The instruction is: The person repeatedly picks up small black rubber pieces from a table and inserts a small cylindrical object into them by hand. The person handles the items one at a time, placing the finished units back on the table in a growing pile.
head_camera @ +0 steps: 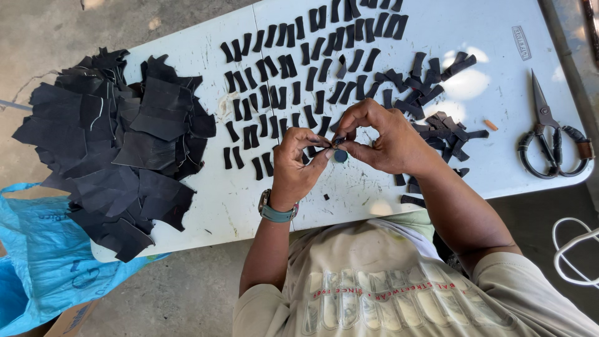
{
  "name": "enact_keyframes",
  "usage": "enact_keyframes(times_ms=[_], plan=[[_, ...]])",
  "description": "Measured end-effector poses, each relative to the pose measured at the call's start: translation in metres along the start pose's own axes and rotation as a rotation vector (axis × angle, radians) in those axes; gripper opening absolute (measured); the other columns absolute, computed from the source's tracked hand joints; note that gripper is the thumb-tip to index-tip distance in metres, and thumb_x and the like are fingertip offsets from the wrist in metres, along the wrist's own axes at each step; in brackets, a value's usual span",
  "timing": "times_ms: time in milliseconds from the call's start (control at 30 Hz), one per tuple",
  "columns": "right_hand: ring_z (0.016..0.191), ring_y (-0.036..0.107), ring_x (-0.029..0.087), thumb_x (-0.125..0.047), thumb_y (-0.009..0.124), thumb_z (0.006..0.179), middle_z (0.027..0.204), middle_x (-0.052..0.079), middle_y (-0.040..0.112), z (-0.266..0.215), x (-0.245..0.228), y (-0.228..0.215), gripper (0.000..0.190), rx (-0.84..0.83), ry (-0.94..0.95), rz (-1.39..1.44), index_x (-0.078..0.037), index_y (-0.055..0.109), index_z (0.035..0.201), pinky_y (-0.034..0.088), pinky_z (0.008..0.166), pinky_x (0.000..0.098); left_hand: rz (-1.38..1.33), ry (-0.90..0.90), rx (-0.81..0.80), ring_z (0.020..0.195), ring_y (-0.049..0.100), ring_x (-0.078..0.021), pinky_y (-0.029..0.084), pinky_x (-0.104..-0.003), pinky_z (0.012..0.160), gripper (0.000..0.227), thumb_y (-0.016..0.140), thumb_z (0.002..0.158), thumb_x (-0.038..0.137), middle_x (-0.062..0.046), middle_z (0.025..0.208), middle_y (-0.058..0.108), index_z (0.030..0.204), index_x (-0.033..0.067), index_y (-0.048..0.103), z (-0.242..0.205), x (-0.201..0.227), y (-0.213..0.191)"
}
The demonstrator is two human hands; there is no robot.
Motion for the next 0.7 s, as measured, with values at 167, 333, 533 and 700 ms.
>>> enact_keyframes(times_ms=[167,333,533,700], plan=[[0.103,0.075,0.020,0.002,0.080,0.087,0.108,0.010,0.071,-0.005,0.005,-0.008,0.037,0.020,0.063,-0.014,-0.003,0.052,0.111,0.062,0.090,0.0323,-0.248,-0.022,0.031,0.106,0.071,-0.0159,0.058,-0.027,0.087,0.033,0.073,0.097,-0.005,-0.016,0.109,0.072,0.114,0.0046,0.047,-0.001,-0.007,-0.004],[0.098,0.074,0.018,0.001,0.081,0.089,0.104,0.009,0.072,-0.006,0.005,-0.010,0.031,0.084,0.052,0.044,-0.002,0.057,0.109,0.060,0.087,0.0299,-0.295,-0.001,0.052,0.102,0.073,-0.0159,0.060,-0.026,0.084,0.031,0.074,0.096,-0.002,-0.015,0.107,0.073,0.111,0.0066,0.048,-0.002,-0.014,-0.009],[0.101,0.072,0.017,0.007,0.076,0.092,0.110,0.012,0.074,-0.004,0.007,-0.012,0.018,0.189,0.025,0.197,0.001,0.071,0.108,0.059,0.089,0.0289,-0.774,-0.078,0.186,0.103,0.069,-0.0156,0.058,-0.028,0.093,0.020,0.070,0.101,-0.013,-0.011,0.108,0.072,0.117,-0.0024,0.066,-0.007,-0.046,-0.006],[0.108,0.069,0.019,0.010,0.074,0.094,0.115,0.014,0.071,-0.008,0.011,-0.001,0.017,0.264,-0.005,0.396,0.003,0.070,0.109,0.058,0.094,0.0299,-1.029,-0.181,0.108,0.113,0.068,-0.0174,0.055,-0.030,0.102,0.037,0.069,0.094,-0.014,-0.011,0.122,0.072,0.127,0.0015,0.066,-0.006,-0.047,0.010]])
Point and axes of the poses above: each hand's wrist, its own z-axis towards the middle knuckle, its own y-axis out of the palm, x = y × z, the point moved 8 cm from there along z, towards the middle knuckle
